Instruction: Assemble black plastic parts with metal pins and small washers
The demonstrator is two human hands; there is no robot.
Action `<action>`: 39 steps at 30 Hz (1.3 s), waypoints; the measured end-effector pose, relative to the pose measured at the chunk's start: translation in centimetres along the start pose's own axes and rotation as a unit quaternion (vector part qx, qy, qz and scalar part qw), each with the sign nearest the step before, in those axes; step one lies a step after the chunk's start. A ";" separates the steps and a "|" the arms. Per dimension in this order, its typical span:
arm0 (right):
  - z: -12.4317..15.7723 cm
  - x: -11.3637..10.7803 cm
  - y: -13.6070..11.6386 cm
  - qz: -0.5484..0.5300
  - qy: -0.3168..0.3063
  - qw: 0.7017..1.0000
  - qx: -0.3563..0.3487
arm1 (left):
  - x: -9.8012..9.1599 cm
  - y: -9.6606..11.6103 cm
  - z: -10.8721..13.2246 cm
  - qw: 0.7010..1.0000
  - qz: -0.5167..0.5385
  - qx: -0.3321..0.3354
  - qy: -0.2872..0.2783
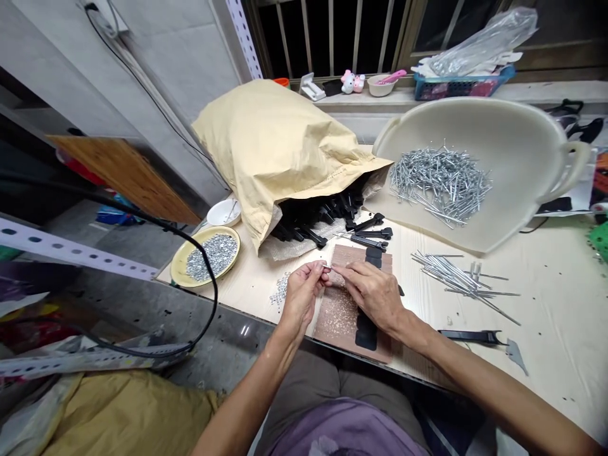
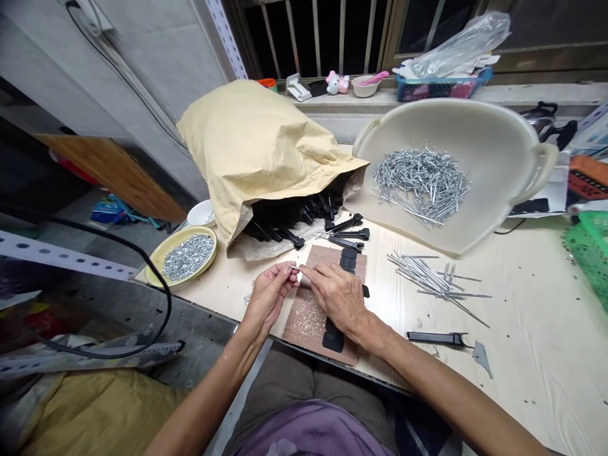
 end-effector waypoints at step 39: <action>2.2 0.4 1.6 0.119 0.025 0.991 0.061 | 0.9 -2.2 -0.8 0.998 -0.060 -0.027 -0.020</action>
Point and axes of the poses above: each hand's wrist, its own z-axis away from the middle knuckle, its own x-axis out of the palm, y = z × x, the point moved 6 cm from there along -z, towards the middle knuckle, and after that the axes turned 7 degrees about -y, right-handed, at the moved point
